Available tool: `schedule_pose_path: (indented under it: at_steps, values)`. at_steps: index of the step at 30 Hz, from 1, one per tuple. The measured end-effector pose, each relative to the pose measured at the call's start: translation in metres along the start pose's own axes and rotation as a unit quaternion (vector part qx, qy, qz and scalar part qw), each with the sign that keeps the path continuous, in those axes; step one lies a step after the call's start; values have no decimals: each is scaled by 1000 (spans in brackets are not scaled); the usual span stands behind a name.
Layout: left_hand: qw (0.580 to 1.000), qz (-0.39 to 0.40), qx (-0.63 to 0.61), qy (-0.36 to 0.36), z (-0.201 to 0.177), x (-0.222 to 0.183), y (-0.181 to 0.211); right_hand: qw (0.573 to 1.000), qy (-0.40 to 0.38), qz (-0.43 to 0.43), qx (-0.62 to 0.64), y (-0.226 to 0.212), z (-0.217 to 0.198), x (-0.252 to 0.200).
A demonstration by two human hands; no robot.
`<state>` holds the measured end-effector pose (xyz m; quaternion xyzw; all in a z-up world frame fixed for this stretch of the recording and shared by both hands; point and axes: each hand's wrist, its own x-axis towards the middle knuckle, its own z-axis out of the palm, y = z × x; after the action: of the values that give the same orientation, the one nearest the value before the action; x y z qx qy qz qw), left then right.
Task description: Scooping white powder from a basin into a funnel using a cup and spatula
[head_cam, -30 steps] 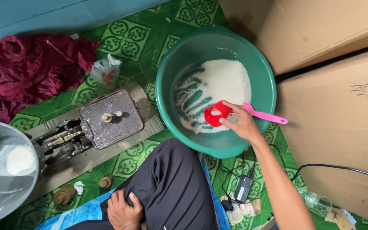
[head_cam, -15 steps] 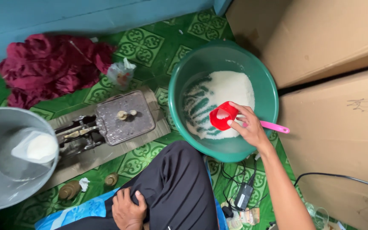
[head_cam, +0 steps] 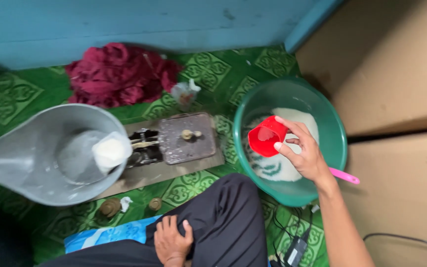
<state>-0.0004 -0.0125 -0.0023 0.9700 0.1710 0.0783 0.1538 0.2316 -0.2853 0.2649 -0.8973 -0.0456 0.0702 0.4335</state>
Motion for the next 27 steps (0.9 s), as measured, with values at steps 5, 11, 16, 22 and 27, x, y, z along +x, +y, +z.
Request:
schedule_pose_path:
  at_steps: [5,11,16,22,27]
  values:
    - [999,1,-18,-35,0,0,-4,998,-14,-52,-35,-54,28,17]
    - [997,0,-75,-25,-7,3,-6,995,-33,-91,-28,-133,76,27]
    - [995,-9,-95,-35,-9,3,-10,989,-43,-129,-60,-174,115,31]
    - [992,-12,-117,-44,-12,4,-11,978,-48,-180,-98,-205,153,36]
    - [990,-14,-132,-50,-9,2,-13,971,-53,-200,-117,-223,181,37]
